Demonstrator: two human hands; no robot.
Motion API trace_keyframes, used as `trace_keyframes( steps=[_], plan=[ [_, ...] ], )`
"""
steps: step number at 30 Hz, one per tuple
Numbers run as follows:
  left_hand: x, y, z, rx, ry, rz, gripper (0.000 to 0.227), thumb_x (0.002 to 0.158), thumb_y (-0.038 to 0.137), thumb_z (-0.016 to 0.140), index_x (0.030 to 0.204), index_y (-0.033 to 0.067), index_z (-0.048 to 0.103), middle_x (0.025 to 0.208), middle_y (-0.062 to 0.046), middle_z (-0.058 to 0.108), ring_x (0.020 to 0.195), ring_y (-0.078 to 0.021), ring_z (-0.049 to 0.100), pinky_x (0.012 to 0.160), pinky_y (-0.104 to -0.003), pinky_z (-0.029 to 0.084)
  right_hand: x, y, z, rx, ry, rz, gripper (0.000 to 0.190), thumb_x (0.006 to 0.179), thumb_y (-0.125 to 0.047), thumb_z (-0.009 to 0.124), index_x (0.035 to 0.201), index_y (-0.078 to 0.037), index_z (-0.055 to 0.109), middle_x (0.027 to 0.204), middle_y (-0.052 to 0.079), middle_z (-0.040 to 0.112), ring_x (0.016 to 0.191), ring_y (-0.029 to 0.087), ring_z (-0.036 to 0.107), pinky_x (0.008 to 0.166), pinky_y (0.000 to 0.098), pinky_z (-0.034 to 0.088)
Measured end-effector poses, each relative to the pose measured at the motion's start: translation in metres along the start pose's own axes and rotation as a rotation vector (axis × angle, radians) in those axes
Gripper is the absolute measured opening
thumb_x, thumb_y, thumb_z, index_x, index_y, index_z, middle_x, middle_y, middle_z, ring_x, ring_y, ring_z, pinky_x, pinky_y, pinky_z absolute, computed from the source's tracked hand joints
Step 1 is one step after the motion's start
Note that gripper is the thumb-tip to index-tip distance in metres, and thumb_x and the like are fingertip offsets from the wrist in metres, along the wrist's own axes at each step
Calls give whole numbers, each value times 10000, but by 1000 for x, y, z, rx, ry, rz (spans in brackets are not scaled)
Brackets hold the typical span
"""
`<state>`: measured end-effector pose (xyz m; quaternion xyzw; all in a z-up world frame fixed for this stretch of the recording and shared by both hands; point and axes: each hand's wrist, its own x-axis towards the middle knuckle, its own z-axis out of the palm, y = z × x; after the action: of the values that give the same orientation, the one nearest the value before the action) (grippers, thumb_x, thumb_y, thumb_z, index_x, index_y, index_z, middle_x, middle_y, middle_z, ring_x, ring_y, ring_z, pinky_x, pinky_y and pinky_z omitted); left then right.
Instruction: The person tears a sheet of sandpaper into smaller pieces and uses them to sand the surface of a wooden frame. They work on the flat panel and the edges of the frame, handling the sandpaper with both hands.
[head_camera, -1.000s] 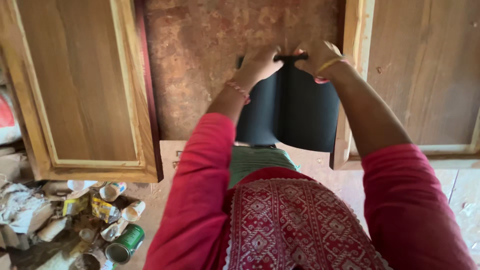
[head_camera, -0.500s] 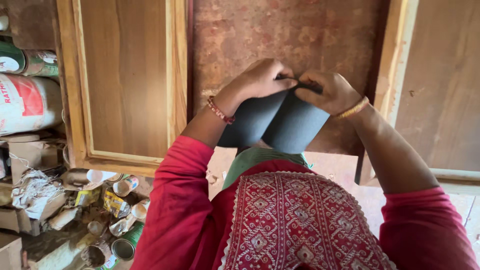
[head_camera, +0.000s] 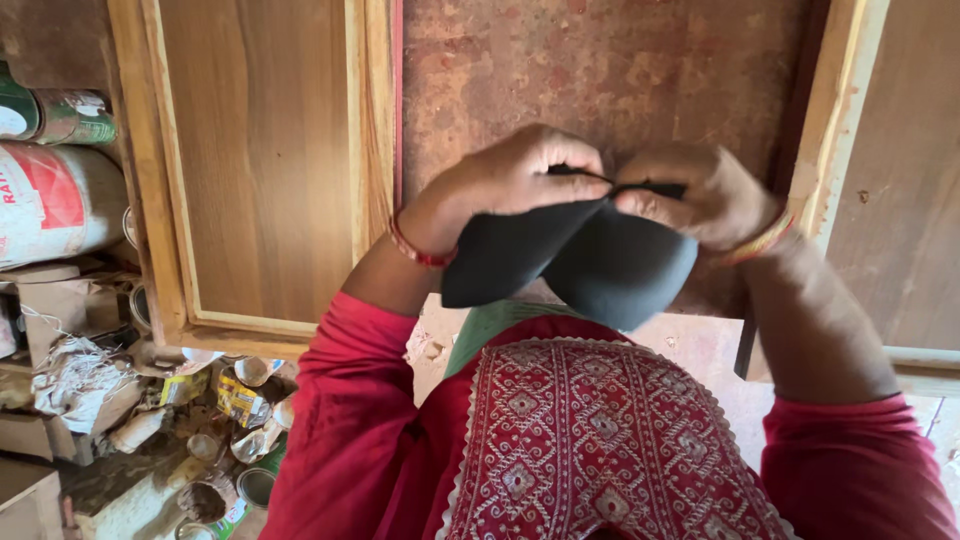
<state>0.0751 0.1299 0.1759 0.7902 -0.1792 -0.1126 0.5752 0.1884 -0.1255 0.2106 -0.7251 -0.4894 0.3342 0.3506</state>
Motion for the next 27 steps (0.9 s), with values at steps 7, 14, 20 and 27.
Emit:
trace_keyframes(
  steps=[7, 14, 20, 27],
  plan=[
    [12, -112, -22, 26, 99, -416, 305, 932, 410, 777, 1026, 120, 791, 1032, -78, 791, 1010, -230, 728, 950, -410, 538, 4, 143, -5, 131, -91, 603, 458, 861, -297, 819, 1223, -57, 674, 948, 65, 776, 872, 138, 717, 756, 269, 541],
    [23, -171, 38, 556, 692, -266, 271, 1078, 240, 600, 1327, 139, 637, 1412, -77, 663, 1301, -262, 631, 1104, -397, 463, 19, 222, 40, 660, 464, 693, 256, 935, -162, 773, 1168, -76, 708, 988, -30, 743, 856, 56, 702, 742, 233, 589],
    [12, -175, 94, 844, 547, -371, 624, 1021, 364, 626, 1536, 74, 427, 1643, -87, 328, 1535, -248, 287, 1254, -565, 187, 25, 227, 74, 697, 728, 668, 66, 999, -104, 756, 1013, -40, 747, 872, -9, 727, 717, 61, 655, 637, 251, 542],
    [7, -177, 98, 820, 498, -443, 671, 1065, 420, 584, 1607, 104, 348, 1702, -40, 232, 1582, -209, 203, 1291, -549, 158, 11, 233, 96, 498, 850, 642, 68, 964, -75, 784, 951, -17, 751, 817, -16, 726, 685, 52, 629, 635, 229, 531]
  ],
)
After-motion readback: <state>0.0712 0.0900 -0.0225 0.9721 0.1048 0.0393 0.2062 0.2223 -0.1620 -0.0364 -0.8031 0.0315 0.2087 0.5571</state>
